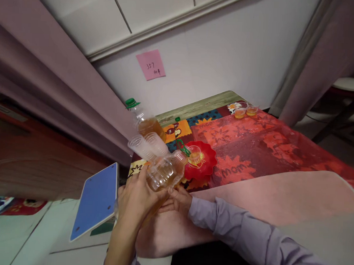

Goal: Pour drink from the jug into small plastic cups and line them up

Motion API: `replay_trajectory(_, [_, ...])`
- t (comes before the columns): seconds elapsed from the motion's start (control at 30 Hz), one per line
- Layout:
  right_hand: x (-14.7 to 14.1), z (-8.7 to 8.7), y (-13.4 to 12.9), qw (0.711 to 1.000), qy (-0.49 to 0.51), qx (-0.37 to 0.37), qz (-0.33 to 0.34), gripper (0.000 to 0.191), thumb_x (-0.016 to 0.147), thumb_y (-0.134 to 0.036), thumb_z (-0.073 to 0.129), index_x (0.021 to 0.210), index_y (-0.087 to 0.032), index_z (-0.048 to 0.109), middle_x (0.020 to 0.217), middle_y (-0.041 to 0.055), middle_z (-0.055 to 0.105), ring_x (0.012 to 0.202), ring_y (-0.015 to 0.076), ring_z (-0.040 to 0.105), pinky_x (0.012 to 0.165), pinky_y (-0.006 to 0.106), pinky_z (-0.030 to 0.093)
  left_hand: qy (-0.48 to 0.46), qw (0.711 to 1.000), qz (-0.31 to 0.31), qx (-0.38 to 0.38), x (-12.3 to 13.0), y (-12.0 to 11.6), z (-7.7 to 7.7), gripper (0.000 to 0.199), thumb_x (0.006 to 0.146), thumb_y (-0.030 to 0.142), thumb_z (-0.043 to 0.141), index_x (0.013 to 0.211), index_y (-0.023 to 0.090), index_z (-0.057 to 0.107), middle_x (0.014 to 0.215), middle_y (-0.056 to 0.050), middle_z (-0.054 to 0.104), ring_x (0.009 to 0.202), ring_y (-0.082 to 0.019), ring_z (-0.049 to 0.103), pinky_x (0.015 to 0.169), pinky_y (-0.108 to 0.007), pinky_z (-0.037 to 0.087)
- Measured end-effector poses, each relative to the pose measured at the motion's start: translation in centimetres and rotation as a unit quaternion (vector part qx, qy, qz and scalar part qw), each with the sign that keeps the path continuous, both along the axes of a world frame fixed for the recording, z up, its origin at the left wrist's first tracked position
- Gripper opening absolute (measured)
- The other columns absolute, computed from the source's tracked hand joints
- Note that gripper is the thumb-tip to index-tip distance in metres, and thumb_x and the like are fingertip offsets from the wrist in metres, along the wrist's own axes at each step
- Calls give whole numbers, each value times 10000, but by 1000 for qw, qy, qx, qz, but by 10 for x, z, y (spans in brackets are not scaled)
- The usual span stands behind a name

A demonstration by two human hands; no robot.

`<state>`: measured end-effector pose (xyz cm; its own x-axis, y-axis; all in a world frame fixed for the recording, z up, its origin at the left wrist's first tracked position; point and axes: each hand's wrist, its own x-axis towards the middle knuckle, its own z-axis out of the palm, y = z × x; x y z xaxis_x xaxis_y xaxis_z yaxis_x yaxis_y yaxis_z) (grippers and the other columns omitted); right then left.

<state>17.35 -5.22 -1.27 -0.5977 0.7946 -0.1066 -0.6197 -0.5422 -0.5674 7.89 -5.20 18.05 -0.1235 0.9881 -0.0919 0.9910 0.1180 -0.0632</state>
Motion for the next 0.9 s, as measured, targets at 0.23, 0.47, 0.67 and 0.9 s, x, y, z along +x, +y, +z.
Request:
replay_trajectory(0.23, [-1,1,0,1000,-4,-4,-9,1002,568,-879,956,1292,-307,565,973,43,782,911,365,847,1027,681,575,4,1000,8,-10,2,0,1,907,848,625,735,1603,179,502,1473,-252,717,1371,-486,680,1056,-600,536])
replay_trajectory(0.47, [2,4,-1,1000,0,-1,-9,991,588,-871,955,1310,-304,583,1051,68,795,921,342,847,1002,633,596,0,1000,5,-7,-1,0,-1,900,838,623,743,1591,186,515,1458,-246,723,1320,-493,705,1034,-598,543])
replay_trajectory(0.67, [0,-5,1,1000,4,-8,-2,1039,593,-829,981,1370,-292,547,1109,71,795,941,332,844,1027,648,602,-8,1000,-1,2,-5,1,-6,886,824,589,759,1580,184,536,1444,-247,732,1322,-486,712,1042,-593,549])
replay_trajectory(0.9, [-1,-15,8,998,-1,24,-50,1050,578,-680,1057,1405,-291,541,1251,77,768,1082,319,814,1050,652,623,-146,986,-16,78,-27,5,-25,996,688,599,854,1543,172,573,1471,-226,729,1364,-440,694,1123,-579,548])
